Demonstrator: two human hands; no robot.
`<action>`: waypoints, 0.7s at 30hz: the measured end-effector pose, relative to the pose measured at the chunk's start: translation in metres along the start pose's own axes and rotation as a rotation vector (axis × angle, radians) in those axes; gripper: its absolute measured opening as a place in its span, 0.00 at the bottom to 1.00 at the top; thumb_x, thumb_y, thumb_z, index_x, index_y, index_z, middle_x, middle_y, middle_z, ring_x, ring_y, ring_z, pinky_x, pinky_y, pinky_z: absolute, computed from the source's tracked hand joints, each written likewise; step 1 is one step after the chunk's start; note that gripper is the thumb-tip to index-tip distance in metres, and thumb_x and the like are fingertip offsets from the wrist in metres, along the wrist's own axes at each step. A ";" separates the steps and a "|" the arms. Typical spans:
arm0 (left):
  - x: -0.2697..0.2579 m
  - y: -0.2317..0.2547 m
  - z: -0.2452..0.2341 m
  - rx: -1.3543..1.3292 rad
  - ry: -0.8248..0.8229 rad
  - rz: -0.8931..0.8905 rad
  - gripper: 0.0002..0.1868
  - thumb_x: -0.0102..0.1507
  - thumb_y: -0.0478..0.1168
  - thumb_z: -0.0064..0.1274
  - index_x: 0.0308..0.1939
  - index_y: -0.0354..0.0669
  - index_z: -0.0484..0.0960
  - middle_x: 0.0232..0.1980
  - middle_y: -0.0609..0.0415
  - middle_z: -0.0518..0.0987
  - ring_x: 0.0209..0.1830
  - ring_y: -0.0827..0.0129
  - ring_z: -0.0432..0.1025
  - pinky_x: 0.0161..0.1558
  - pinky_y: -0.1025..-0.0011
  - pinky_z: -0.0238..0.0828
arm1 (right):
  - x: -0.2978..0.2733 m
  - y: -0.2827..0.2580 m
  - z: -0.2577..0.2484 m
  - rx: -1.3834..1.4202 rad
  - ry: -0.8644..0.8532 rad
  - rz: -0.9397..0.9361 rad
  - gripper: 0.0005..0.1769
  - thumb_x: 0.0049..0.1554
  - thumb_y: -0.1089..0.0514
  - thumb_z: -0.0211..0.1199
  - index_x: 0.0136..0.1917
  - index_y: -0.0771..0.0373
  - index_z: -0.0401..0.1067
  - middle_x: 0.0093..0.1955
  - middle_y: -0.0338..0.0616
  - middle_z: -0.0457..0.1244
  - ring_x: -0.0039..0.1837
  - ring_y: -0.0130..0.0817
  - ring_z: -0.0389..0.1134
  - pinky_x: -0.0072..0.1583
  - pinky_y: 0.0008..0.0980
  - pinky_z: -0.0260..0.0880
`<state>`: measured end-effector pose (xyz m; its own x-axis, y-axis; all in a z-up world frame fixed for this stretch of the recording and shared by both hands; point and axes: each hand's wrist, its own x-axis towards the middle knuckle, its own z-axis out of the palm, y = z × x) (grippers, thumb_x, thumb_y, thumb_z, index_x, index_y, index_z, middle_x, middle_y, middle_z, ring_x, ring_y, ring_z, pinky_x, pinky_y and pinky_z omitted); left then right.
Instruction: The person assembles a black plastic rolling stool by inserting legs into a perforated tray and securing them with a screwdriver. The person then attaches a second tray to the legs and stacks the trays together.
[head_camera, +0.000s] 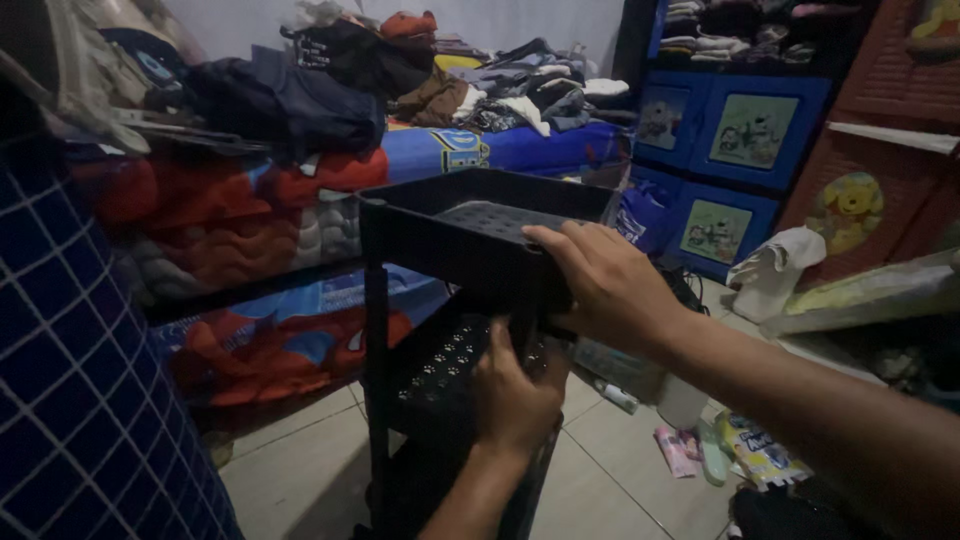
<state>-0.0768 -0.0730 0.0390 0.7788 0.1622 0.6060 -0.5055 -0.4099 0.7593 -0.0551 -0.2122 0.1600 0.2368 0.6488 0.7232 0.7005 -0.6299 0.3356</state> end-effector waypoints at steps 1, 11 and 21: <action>0.005 0.002 0.002 -0.017 0.019 -0.016 0.31 0.59 0.56 0.56 0.55 0.35 0.73 0.33 0.43 0.85 0.34 0.52 0.82 0.36 0.62 0.78 | 0.000 0.000 0.000 0.003 -0.013 -0.004 0.51 0.38 0.56 0.78 0.71 0.64 0.60 0.53 0.55 0.64 0.57 0.55 0.68 0.61 0.49 0.68; 0.040 -0.018 -0.011 -0.337 -0.268 -0.198 0.18 0.65 0.45 0.56 0.31 0.31 0.85 0.26 0.38 0.80 0.22 0.52 0.73 0.26 0.58 0.66 | 0.022 0.007 0.001 0.143 -0.054 -0.110 0.48 0.34 0.56 0.78 0.66 0.68 0.64 0.53 0.56 0.65 0.56 0.55 0.68 0.58 0.50 0.67; 0.036 -0.023 -0.005 -0.180 0.091 0.068 0.12 0.66 0.42 0.54 0.34 0.38 0.84 0.25 0.55 0.80 0.24 0.73 0.75 0.26 0.70 0.71 | 0.028 0.001 0.005 0.144 -0.081 -0.043 0.50 0.33 0.51 0.82 0.65 0.68 0.65 0.55 0.57 0.65 0.58 0.56 0.68 0.58 0.50 0.66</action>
<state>-0.0386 -0.0534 0.0443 0.7081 0.2231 0.6699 -0.6201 -0.2574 0.7411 -0.0448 -0.1929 0.1774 0.2538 0.7101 0.6568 0.7990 -0.5365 0.2714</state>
